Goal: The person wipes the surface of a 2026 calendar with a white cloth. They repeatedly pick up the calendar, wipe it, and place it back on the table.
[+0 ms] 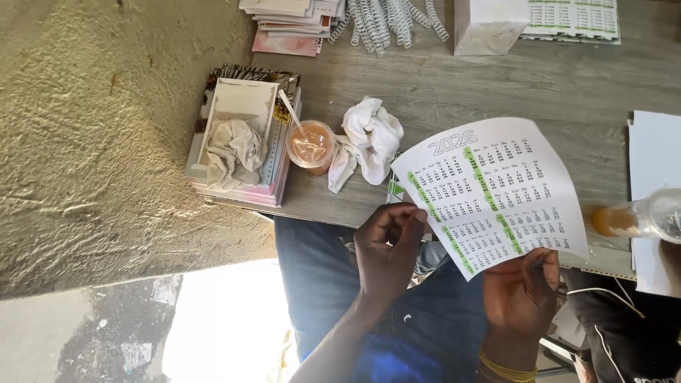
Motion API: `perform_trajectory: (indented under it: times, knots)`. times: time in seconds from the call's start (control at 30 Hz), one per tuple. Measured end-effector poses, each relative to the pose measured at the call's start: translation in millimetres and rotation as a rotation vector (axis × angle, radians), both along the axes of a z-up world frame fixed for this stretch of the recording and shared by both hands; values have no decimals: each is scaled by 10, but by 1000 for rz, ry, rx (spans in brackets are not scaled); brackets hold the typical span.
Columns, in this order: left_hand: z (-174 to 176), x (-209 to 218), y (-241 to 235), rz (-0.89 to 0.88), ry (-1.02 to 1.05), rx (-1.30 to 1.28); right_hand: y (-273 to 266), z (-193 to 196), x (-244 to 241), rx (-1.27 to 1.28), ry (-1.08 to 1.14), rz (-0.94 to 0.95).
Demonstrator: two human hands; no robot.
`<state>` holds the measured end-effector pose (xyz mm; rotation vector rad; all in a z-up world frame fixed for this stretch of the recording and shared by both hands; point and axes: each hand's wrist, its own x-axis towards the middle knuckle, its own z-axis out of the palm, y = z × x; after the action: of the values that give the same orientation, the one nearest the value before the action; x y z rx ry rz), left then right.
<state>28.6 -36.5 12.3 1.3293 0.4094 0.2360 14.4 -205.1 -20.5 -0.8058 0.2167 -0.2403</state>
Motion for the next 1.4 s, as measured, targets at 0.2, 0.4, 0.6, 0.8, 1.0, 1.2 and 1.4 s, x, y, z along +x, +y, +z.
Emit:
perform_trajectory:
  times: [0.2, 0.4, 0.6, 0.8, 1.0, 1.2, 1.4]
  knots:
    - [159, 20, 70, -17, -142, 88, -283, -379, -57, -9, 2, 50]
    - [574, -15, 265, -188, -523, 744, -360, 187, -139, -904, 9, -419]
    - [756, -152, 268, -340, -582, 861, -91, 1086, 51, -1585, -574, -373]
    - [675, -182, 325, -305, -613, 827, -74, 1185, 41, -1577, -597, -269]
    - [383, -233, 454, 55, -212, 741, -352, 814, -87, -1235, -347, -358]
    - [199, -129, 452, -6, -71, 268, -585, 608, -6, -1152, -322, -348]
    - [203, -24, 421, 102, -18, 110, -440, 663, 9, -1060, -285, -290]
